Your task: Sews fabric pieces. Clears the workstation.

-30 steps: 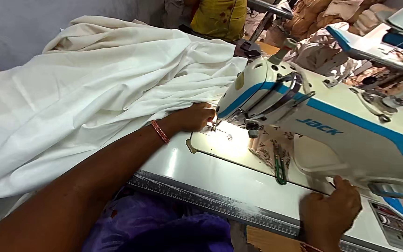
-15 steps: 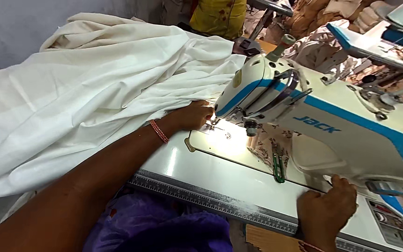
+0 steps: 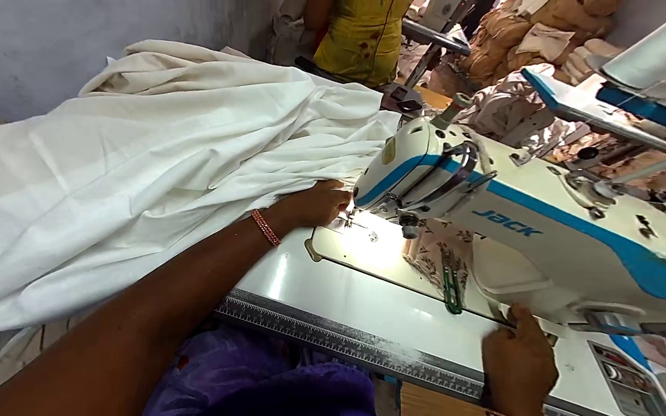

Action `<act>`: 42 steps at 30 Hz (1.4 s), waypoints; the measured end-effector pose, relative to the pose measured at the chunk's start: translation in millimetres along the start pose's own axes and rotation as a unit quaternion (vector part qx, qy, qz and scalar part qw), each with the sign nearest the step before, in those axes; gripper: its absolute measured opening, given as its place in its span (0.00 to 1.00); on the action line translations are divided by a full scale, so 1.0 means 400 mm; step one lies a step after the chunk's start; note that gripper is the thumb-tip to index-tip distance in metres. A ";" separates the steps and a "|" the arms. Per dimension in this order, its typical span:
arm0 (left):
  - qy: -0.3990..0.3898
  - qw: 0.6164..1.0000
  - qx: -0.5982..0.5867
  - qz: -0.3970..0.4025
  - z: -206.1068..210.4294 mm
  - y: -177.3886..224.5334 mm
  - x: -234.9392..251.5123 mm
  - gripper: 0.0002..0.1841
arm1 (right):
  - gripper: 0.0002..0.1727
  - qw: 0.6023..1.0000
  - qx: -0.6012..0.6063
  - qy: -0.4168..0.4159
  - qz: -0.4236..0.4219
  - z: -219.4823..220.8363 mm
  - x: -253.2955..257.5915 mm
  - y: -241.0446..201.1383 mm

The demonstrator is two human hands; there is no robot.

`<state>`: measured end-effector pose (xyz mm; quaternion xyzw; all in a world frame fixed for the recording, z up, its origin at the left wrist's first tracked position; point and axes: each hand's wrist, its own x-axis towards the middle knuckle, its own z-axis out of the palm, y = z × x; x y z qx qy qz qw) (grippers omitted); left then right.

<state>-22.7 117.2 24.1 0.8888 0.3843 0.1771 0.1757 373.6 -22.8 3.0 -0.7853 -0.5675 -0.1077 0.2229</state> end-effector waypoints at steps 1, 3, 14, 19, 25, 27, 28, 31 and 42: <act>-0.004 1.000 0.001 -0.003 -0.001 0.002 -0.001 0.15 | 0.25 1.000 0.000 0.009 -0.004 0.001 -0.001 0.001; -0.004 1.000 -0.001 -0.004 -0.002 0.003 -0.002 0.15 | 0.25 1.000 0.003 0.020 -0.011 0.003 -0.001 0.002; 0.006 0.996 0.079 -0.045 -0.012 0.059 -0.036 0.14 | 0.23 0.973 0.123 0.035 -0.193 -0.026 -0.039 -0.222; -0.017 0.942 0.082 -0.324 -0.050 0.241 -0.102 0.21 | 0.21 0.928 0.179 -0.138 -0.297 0.060 0.006 -0.452; -0.044 0.954 0.033 -0.293 -0.042 0.125 -0.036 0.25 | 0.12 0.921 0.107 -0.152 -0.341 0.090 0.041 -0.481; -0.031 0.987 -0.001 -0.156 -0.035 0.062 0.002 0.18 | 0.12 0.901 0.148 -0.117 -0.391 0.093 0.015 -0.464; -0.026 0.994 -0.029 -0.104 -0.029 0.038 0.020 0.15 | 0.12 0.897 0.168 -0.106 -0.394 0.096 0.003 -0.459; 0.025 0.994 -0.075 -0.074 0.007 0.004 0.037 0.15 | 0.15 0.905 0.199 -0.097 -0.364 0.100 -0.022 -0.453; 0.081 0.989 -0.036 -0.123 0.022 0.012 0.042 0.13 | 0.28 0.927 0.144 -0.118 -0.327 0.095 -0.050 -0.482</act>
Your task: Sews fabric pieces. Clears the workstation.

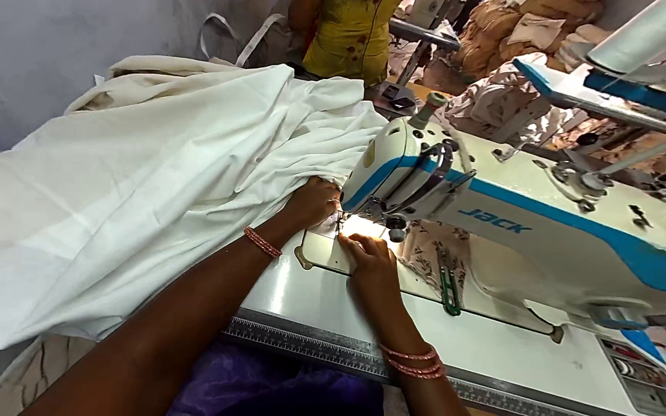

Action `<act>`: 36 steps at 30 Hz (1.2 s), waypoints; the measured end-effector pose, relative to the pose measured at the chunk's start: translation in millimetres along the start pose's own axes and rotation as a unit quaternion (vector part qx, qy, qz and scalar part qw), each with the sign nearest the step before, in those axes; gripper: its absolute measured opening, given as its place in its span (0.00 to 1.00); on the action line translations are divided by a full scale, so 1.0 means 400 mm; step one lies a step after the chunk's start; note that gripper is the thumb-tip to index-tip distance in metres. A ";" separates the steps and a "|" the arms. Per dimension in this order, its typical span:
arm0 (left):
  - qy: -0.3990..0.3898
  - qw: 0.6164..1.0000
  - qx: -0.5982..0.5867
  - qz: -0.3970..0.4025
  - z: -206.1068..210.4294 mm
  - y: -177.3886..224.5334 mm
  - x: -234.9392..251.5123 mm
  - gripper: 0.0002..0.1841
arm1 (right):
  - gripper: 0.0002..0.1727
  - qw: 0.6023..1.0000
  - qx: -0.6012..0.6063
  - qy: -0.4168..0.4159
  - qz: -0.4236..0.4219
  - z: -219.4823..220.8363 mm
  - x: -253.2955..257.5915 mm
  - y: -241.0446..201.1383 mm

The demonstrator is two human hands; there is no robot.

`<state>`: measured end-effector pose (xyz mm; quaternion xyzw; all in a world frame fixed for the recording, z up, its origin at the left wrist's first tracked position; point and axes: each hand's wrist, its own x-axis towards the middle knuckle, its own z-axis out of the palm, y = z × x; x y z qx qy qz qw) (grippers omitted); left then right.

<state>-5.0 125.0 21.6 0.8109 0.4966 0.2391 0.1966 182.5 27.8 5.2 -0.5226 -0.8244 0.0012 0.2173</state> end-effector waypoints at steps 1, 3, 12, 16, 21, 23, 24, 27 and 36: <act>-0.005 1.000 -0.002 -0.010 -0.005 0.005 0.003 0.14 | 0.27 1.000 0.002 0.004 0.001 0.002 0.006 0.002; -0.016 0.999 -0.008 -0.029 -0.013 0.011 0.010 0.15 | 0.27 1.000 0.004 0.002 0.002 0.003 0.013 0.004; -0.037 0.997 -0.001 -0.064 -0.016 0.017 0.031 0.23 | 0.24 0.998 0.067 -0.006 0.006 -0.031 -0.006 0.057; -0.039 0.997 -0.009 -0.071 -0.014 0.014 0.034 0.23 | 0.19 0.974 0.023 0.138 0.177 -0.186 -0.129 0.167; -0.027 0.996 -0.001 -0.081 -0.005 0.013 0.041 0.24 | 0.28 0.947 -0.118 0.179 0.240 -0.211 -0.269 0.354; -0.029 0.996 -0.001 -0.086 -0.006 0.015 0.041 0.24 | 0.29 0.949 -0.137 0.174 0.223 -0.196 -0.284 0.370; -0.029 0.996 0.002 -0.088 -0.004 0.014 0.040 0.24 | 0.28 0.949 -0.137 0.168 0.228 -0.193 -0.287 0.366; -0.021 0.996 0.008 -0.089 -0.003 0.013 0.039 0.24 | 0.24 0.946 -0.133 0.120 0.269 -0.193 -0.281 0.343; -0.018 0.996 -0.016 -0.090 -0.022 0.041 0.025 0.20 | 0.31 0.941 -0.170 0.185 0.226 -0.183 -0.285 0.362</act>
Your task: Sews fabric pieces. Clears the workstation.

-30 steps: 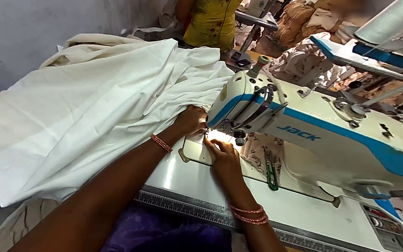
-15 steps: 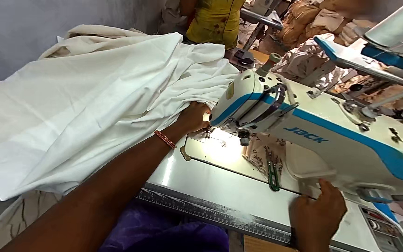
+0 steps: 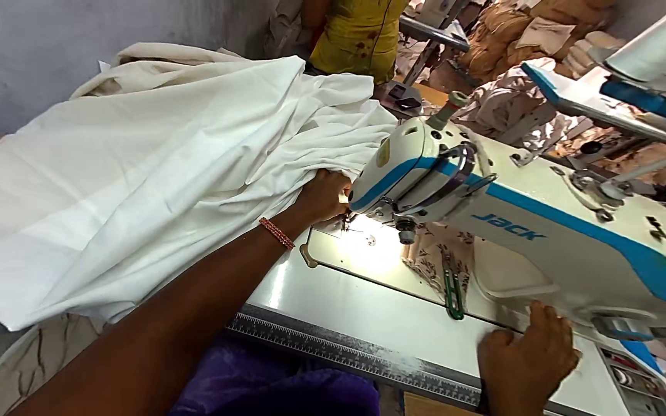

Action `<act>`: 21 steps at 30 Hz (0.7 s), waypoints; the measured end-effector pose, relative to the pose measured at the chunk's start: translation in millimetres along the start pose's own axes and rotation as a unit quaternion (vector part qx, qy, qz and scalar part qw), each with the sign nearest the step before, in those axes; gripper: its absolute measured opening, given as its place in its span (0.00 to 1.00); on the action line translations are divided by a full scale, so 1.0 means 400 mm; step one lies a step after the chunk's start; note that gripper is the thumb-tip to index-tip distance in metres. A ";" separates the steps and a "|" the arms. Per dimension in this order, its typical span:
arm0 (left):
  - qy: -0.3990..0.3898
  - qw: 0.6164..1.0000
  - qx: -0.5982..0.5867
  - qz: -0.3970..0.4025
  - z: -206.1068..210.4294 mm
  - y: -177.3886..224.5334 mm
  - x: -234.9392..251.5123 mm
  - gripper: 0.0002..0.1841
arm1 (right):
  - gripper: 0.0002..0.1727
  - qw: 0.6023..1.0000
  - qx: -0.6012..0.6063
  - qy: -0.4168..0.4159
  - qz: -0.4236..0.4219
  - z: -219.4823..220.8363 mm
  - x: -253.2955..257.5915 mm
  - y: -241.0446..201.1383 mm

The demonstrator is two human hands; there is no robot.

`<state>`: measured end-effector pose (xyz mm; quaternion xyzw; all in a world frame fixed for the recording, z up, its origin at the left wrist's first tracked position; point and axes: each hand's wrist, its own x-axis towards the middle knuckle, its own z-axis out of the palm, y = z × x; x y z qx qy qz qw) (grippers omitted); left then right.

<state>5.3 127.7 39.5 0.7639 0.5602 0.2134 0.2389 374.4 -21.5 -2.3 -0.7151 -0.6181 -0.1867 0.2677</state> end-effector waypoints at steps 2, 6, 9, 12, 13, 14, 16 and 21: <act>0.000 1.000 0.000 -0.007 0.002 -0.002 0.009 0.19 | 0.31 0.999 0.013 0.039 -0.011 -0.001 -0.002 -0.001; 0.018 1.000 0.000 -0.011 0.007 -0.007 0.021 0.20 | 0.20 0.995 0.089 0.038 -0.037 -0.032 -0.007 -0.113; 0.001 1.000 0.006 -0.024 0.005 0.011 0.020 0.25 | 0.15 0.990 0.123 -0.058 -0.040 -0.018 0.028 -0.198; -0.007 0.999 0.033 -0.022 0.012 0.003 0.024 0.19 | 0.21 0.980 0.092 -0.171 0.037 0.002 0.086 -0.226; -0.004 0.999 0.039 -0.020 0.012 -0.002 0.025 0.17 | 0.23 0.976 0.070 -0.200 0.056 0.004 0.104 -0.227; -0.002 0.999 0.038 -0.020 0.009 -0.008 0.026 0.16 | 0.23 0.972 0.047 -0.221 0.063 0.005 0.120 -0.226; 0.005 0.999 0.025 -0.029 0.002 -0.024 0.029 0.15 | 0.21 0.967 -0.002 -0.248 0.062 -0.002 0.143 -0.230; 0.047 0.997 -0.002 -0.061 -0.002 -0.058 0.039 0.15 | 0.20 0.960 0.054 -0.257 0.101 -0.022 0.189 -0.251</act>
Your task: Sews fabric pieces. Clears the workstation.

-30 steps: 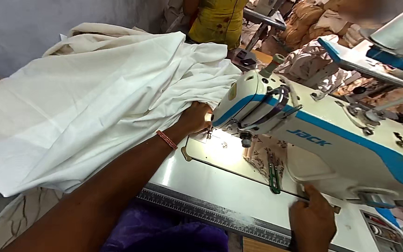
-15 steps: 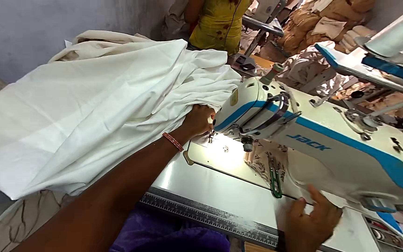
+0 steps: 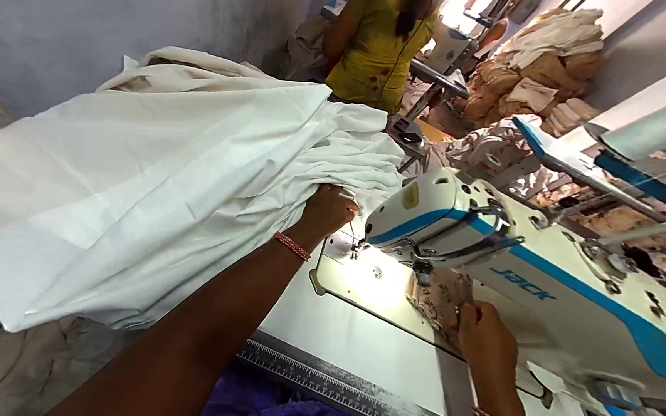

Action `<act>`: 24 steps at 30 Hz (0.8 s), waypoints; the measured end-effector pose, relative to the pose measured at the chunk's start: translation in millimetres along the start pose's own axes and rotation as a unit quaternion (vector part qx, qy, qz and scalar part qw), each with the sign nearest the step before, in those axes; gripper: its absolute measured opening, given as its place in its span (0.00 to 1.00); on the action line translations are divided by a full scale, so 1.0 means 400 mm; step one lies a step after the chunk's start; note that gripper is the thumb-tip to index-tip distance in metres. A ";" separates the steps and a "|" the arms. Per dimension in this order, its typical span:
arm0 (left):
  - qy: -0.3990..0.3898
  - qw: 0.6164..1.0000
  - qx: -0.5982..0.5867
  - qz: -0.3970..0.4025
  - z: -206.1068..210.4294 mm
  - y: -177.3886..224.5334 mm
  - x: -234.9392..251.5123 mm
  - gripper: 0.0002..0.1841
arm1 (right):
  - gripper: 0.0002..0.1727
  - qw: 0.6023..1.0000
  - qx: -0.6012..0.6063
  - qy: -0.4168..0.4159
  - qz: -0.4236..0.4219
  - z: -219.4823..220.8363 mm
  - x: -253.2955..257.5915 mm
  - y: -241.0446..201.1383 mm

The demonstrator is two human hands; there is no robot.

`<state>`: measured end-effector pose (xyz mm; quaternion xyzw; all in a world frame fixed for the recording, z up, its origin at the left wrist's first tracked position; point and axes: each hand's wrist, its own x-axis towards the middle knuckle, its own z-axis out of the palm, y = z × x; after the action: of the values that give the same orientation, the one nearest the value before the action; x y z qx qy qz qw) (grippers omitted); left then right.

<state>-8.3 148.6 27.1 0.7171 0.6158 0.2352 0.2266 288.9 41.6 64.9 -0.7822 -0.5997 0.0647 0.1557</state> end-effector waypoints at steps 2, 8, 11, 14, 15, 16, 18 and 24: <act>0.014 1.000 -0.007 -0.008 0.000 -0.008 -0.001 0.16 | 0.23 0.995 0.053 -0.028 -0.081 0.005 0.011 -0.029; 0.021 0.998 -0.014 -0.058 -0.014 -0.011 0.001 0.18 | 0.23 0.966 -0.070 -0.086 -0.235 0.098 0.090 -0.151; 0.015 0.998 -0.014 -0.064 -0.019 -0.012 0.001 0.18 | 0.17 0.958 0.074 -0.115 -0.252 0.189 0.138 -0.167; 0.017 0.997 -0.022 -0.065 -0.019 -0.013 0.002 0.18 | 0.10 0.940 0.164 -0.228 -0.194 0.221 0.163 -0.193; 0.017 0.997 -0.026 -0.065 -0.018 -0.015 0.001 0.18 | 0.11 0.940 0.159 -0.234 -0.190 0.227 0.169 -0.189; 0.017 0.997 -0.025 -0.065 -0.018 -0.018 0.001 0.19 | 0.11 0.944 0.155 -0.212 -0.201 0.229 0.166 -0.183; 0.022 0.998 -0.020 -0.054 -0.023 -0.023 0.000 0.22 | 0.14 0.958 0.105 -0.133 -0.233 0.206 0.135 -0.175; 0.256 0.958 0.090 0.087 -0.179 -0.072 -0.059 0.45 | 0.21 0.972 -0.136 -0.028 -0.190 0.051 0.034 -0.112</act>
<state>-78.0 131.7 64.4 0.7010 0.6072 0.3732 -0.0258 245.6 68.4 61.3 -0.6657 -0.7446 -0.0260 0.0408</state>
